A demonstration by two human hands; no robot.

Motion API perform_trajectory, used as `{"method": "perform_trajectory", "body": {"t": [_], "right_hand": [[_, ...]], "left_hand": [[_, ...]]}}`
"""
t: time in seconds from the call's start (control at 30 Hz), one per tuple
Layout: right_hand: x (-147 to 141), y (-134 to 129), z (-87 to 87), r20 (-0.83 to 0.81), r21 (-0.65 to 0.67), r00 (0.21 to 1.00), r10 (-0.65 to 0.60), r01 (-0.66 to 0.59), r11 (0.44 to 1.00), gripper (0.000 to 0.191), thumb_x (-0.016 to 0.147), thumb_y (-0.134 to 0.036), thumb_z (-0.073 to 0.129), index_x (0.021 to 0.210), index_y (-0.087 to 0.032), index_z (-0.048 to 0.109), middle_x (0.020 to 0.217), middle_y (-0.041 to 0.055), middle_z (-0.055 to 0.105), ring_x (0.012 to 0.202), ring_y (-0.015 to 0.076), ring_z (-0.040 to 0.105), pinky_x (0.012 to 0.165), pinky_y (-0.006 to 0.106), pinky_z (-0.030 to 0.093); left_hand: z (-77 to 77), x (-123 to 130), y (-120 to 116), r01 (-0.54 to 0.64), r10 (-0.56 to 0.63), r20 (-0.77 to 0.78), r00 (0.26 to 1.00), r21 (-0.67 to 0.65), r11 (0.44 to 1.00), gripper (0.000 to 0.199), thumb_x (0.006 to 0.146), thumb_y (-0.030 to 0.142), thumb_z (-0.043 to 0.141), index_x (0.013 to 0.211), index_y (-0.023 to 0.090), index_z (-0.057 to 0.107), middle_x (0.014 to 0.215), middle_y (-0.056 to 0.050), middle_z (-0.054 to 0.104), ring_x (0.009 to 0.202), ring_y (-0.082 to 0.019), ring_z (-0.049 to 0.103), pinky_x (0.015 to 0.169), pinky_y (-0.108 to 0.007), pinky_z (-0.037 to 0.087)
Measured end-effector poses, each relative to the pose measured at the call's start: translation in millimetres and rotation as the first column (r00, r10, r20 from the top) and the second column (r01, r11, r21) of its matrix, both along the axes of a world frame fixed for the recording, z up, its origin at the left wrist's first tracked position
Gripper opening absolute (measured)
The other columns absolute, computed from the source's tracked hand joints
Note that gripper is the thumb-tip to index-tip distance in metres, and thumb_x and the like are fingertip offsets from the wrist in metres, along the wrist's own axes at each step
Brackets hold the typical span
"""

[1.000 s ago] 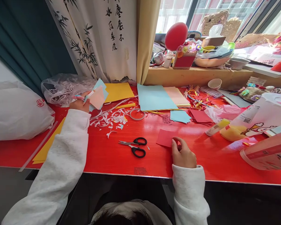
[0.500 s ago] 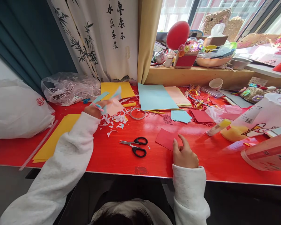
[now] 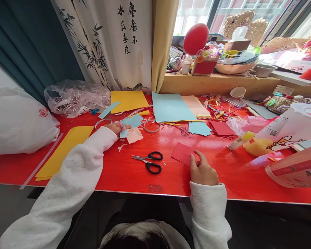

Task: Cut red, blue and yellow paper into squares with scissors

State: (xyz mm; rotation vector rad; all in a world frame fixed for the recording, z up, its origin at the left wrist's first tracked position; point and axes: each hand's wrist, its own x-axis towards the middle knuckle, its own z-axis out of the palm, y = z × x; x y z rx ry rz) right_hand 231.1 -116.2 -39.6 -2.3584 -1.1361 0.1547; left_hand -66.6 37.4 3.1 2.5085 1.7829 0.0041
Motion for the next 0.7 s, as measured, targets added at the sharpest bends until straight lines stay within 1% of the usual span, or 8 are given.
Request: {"method": "perform_trajectory", "body": {"t": [0.13,0.27,0.33,0.47,0.53,0.6,0.67,0.7], "right_hand": [[0,1,1.4,-0.026,-0.019,1.0,-0.009,0.009,1.0,0.041,0.082,-0.047,0.043,0.116,-0.028,0.059,0.075,0.0037,0.066,0.064,0.0214,0.054,0.056,0.03,0.032],[-1,1,1.6,-0.017,-0.012,1.0,-0.002,0.001,1.0,0.041,0.083,-0.047,0.042,0.115,-0.027,0.059,0.074,0.0042,0.066,0.063,0.0214,0.054,0.056,0.03,0.031],[-1,0,1.3,-0.015,-0.017,1.0,-0.005,0.004,1.0,0.041,0.083,-0.047,0.042,0.114,-0.028,0.059,0.074,0.0039,0.066,0.063,0.0215,0.054,0.056,0.03,0.031],[-1,1,0.4,-0.01,-0.019,1.0,-0.007,0.006,1.0,0.04,0.082,-0.048,0.043,0.114,-0.029,0.059,0.075,0.0033,0.067,0.065,0.0221,0.055,0.057,0.03,0.032],[0,1,0.2,-0.007,-0.02,1.0,-0.007,0.007,1.0,0.04,0.082,-0.047,0.043,0.114,-0.029,0.059,0.075,0.0031,0.067,0.066,0.0221,0.056,0.057,0.03,0.032],[0,1,0.5,-0.009,-0.035,1.0,-0.012,0.012,0.999,0.04,0.082,-0.047,0.043,0.114,-0.029,0.059,0.075,0.0025,0.067,0.066,0.0216,0.056,0.057,0.029,0.032],[0,2,1.2,-0.01,-0.056,1.0,-0.017,0.017,0.998,0.039,0.082,-0.046,0.043,0.114,-0.03,0.059,0.075,0.002,0.067,0.066,0.0213,0.055,0.058,0.029,0.032],[0,2,1.5,-0.011,-0.064,1.0,-0.019,0.018,0.998,0.039,0.082,-0.046,0.044,0.114,-0.03,0.059,0.075,0.0019,0.067,0.066,0.0213,0.055,0.058,0.029,0.031]], "left_hand": [[-6.7,-4,1,-0.005,0.003,-0.023,1.0,-0.067,0.998,0.062,0.076,0.052,0.046,0.133,0.029,0.038,0.133,-0.008,0.048,0.121,-0.03,0.046,0.093,-0.04,0.041],[-11.0,-14,5,0.089,-0.089,0.001,0.996,-0.119,0.989,0.092,0.061,0.059,0.059,0.139,0.022,0.027,0.142,-0.008,0.037,0.13,-0.028,0.033,0.105,-0.036,0.028],[-10.0,-23,7,0.136,-0.128,0.055,0.99,-0.165,0.977,0.103,0.055,0.06,0.063,0.14,0.018,0.024,0.145,-0.011,0.03,0.133,-0.03,0.026,0.108,-0.038,0.022],[0.8,-37,7,0.175,-0.14,0.17,0.975,-0.209,0.962,0.103,0.054,0.057,0.065,0.139,0.016,0.026,0.148,-0.012,0.022,0.136,-0.031,0.016,0.11,-0.041,0.017],[8.3,-35,4,0.199,-0.163,0.268,0.949,-0.112,0.974,0.096,0.058,0.062,0.06,0.138,0.019,0.028,0.148,-0.009,0.022,0.137,-0.029,0.014,0.11,-0.041,0.015],[12.3,-25,0,0.178,-0.191,0.342,0.92,0.07,0.982,0.096,0.059,0.068,0.056,0.138,0.021,0.029,0.147,-0.009,0.023,0.137,-0.028,0.013,0.111,-0.042,0.014],[9.1,-8,-6,0.12,-0.188,0.3,0.935,0.229,0.966,0.098,0.058,0.07,0.057,0.138,0.022,0.028,0.147,-0.01,0.024,0.137,-0.029,0.013,0.11,-0.046,0.011],[4.7,2,-8,0.106,-0.17,0.236,0.957,0.26,0.96,0.097,0.057,0.07,0.057,0.138,0.025,0.028,0.147,-0.01,0.023,0.137,-0.03,0.012,0.109,-0.051,0.009]]}}
